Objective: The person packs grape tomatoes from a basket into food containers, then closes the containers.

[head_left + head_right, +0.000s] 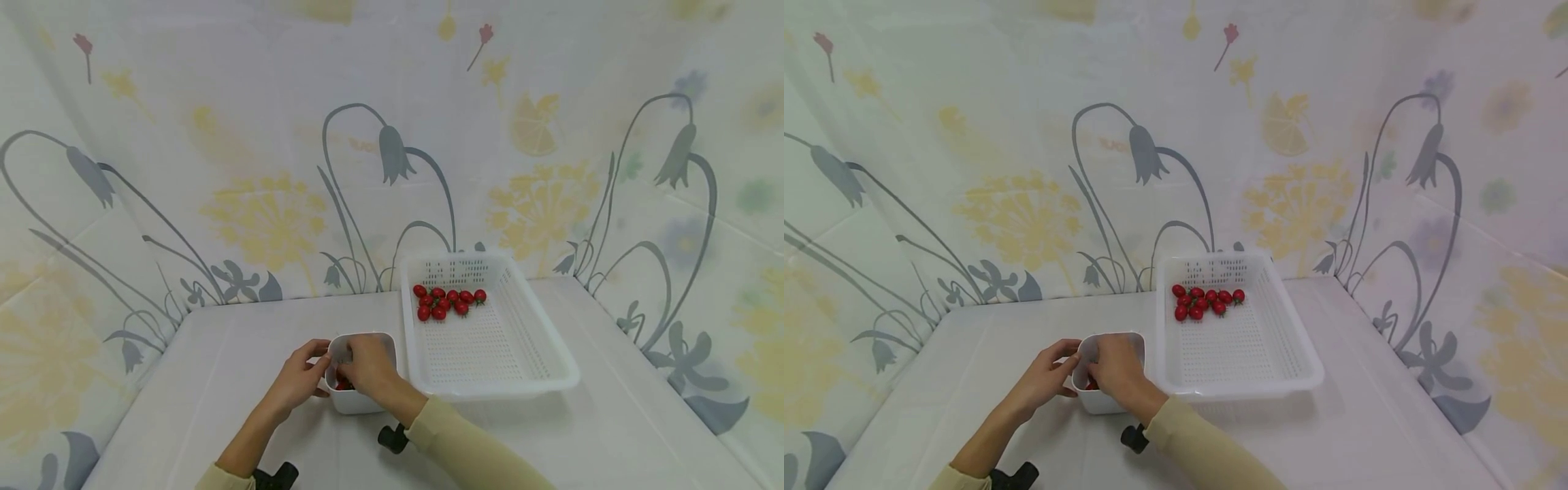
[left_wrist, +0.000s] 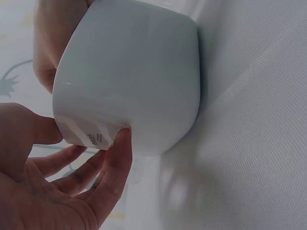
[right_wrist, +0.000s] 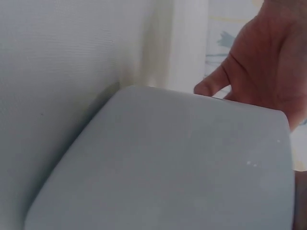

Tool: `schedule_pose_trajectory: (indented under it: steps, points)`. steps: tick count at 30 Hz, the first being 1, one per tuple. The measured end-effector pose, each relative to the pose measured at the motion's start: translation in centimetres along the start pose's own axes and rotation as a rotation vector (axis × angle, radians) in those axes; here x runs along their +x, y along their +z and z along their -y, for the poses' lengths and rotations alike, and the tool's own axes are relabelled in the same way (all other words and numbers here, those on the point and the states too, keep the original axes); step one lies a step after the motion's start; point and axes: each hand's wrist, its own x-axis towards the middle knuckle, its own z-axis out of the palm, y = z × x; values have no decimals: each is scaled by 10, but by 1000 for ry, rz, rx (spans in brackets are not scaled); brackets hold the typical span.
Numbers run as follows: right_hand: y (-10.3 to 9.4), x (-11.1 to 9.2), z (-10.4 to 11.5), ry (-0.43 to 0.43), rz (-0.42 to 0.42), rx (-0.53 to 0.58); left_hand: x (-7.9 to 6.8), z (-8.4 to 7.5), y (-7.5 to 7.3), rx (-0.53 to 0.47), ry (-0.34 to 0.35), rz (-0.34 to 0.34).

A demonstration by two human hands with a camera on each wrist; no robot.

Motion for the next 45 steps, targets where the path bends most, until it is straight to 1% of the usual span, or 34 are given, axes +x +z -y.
schedule_pose_trajectory:
  steps: [4, 7, 11, 16, 23, 31, 36, 40, 43, 45]
  points:
    - [-9, -2, 6, -23, 4, -59, 0, 1, 1, 5, -11, -5]
    - [-22, -3, 13, -33, 34, -81, -1, 1, 1, 13, -16, -13]
    - [-44, -5, 20, -26, 99, -53, -1, -1, 0, 22, -10, -15]
    - [-70, -7, 16, -51, 142, -23, -1, -1, -1, 28, -13, -12]
    - [-101, -6, -2, -60, 164, -20, 0, 1, -1, 38, -25, -18]
    - [-124, -4, -25, -25, 168, -22, 1, 1, 0, 45, -37, -19]
    - [-140, -3, -45, -55, 166, -42, 1, 1, 2, 39, -38, -23]
    - [-151, -1, -65, -101, 160, -49, 0, -1, 2, 38, -34, -21]
    - [-159, 1, -80, -121, 154, -54, 0, -2, 2, 37, -32, -22]
    - [-164, 3, -89, -119, 149, -68, 0, -2, 2, 36, -29, -23]
